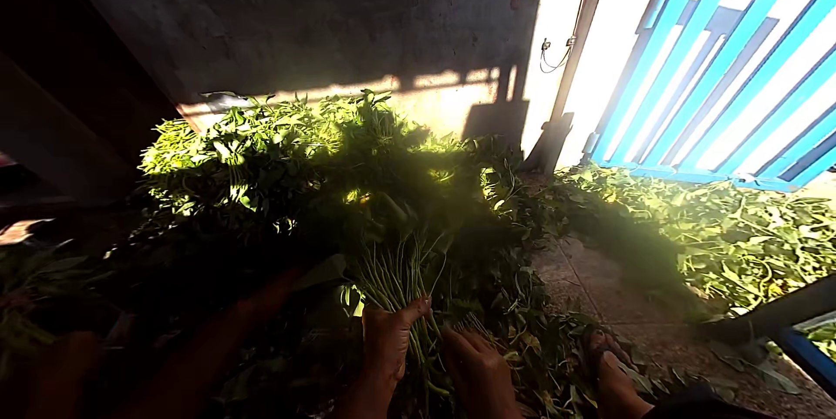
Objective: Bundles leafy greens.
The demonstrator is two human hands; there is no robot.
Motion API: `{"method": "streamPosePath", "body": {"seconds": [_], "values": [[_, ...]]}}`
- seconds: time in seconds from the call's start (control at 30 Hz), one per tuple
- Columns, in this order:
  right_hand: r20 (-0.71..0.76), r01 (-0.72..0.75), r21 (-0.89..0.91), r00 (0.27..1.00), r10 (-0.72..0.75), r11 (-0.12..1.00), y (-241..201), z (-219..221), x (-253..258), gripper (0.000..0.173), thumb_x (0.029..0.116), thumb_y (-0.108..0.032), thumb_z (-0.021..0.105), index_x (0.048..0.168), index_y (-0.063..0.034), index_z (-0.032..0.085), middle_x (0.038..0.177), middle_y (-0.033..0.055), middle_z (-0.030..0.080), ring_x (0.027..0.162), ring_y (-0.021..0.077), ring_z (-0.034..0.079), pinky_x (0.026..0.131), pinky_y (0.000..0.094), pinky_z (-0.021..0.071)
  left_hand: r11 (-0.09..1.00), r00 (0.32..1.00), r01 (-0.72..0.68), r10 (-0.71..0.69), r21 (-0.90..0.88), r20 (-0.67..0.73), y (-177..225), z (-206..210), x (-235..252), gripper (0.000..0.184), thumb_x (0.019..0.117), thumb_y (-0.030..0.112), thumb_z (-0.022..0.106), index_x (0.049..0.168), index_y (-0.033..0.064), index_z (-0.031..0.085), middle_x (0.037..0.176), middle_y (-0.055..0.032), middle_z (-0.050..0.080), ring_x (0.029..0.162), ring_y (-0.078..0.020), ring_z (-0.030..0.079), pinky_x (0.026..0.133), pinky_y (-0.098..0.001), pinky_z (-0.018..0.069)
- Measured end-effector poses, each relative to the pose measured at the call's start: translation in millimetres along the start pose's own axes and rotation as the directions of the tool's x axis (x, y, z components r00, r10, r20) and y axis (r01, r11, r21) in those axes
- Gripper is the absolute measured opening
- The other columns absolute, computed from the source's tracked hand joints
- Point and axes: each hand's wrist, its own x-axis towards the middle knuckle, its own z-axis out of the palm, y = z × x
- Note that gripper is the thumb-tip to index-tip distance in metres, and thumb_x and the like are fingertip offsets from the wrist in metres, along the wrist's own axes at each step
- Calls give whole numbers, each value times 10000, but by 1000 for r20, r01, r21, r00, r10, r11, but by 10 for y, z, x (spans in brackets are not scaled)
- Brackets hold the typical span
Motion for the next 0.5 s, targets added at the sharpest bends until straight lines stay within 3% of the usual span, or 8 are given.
{"method": "streamPosePath", "body": {"seconds": [0.07,0.17,0.23,0.3,0.4,0.5], "values": [[94,4,-24,996,-2,1000,-42,-36,-13,287,968,-252,628,1201,-157,767,883,40,736,821,201,721,722,391,611,999,1000,19,-19,25,-24,34,-9,3,546,660,-155,863,1128,-119,584,918,-235,734,761,-321,748,717,-427,660],[307,-101,66,949,76,993,-38,-116,-56,336,1026,-230,544,1302,-125,704,1069,60,767,991,238,731,902,495,572,998,997,58,-57,29,-44,68,-27,-1,554,653,-187,835,1130,-108,564,885,-228,717,709,-306,730,648,-413,650],[405,-188,206,910,91,960,99,-116,-101,373,1053,-190,489,1380,-112,650,1113,76,759,993,225,723,934,514,546,998,995,51,-49,22,-86,71,-23,-5,500,673,-193,815,1098,-108,567,830,-225,708,652,-297,716,597,-401,637],[507,-256,306,859,71,917,218,-169,-109,446,1056,-146,452,1489,-150,558,1102,85,746,928,198,714,882,454,576,999,991,28,-23,35,-134,50,-21,-8,468,684,-188,807,1079,-103,572,815,-213,697,639,-278,706,590,-386,630],[636,-408,507,772,-10,759,275,-326,-111,514,1056,-84,414,1569,-113,436,850,81,684,704,168,646,705,375,578,999,988,-5,11,38,-151,64,-56,38,424,688,-180,806,1043,-112,585,767,-208,698,618,-272,700,592,-381,625],[679,-489,553,734,-25,675,273,-418,-88,491,1054,-103,450,1545,-79,440,883,86,707,732,181,684,710,375,602,999,1000,28,-28,18,-10,132,-120,91,456,706,-197,796,1094,-126,568,790,-249,703,628,-325,709,600,-427,638]]}}
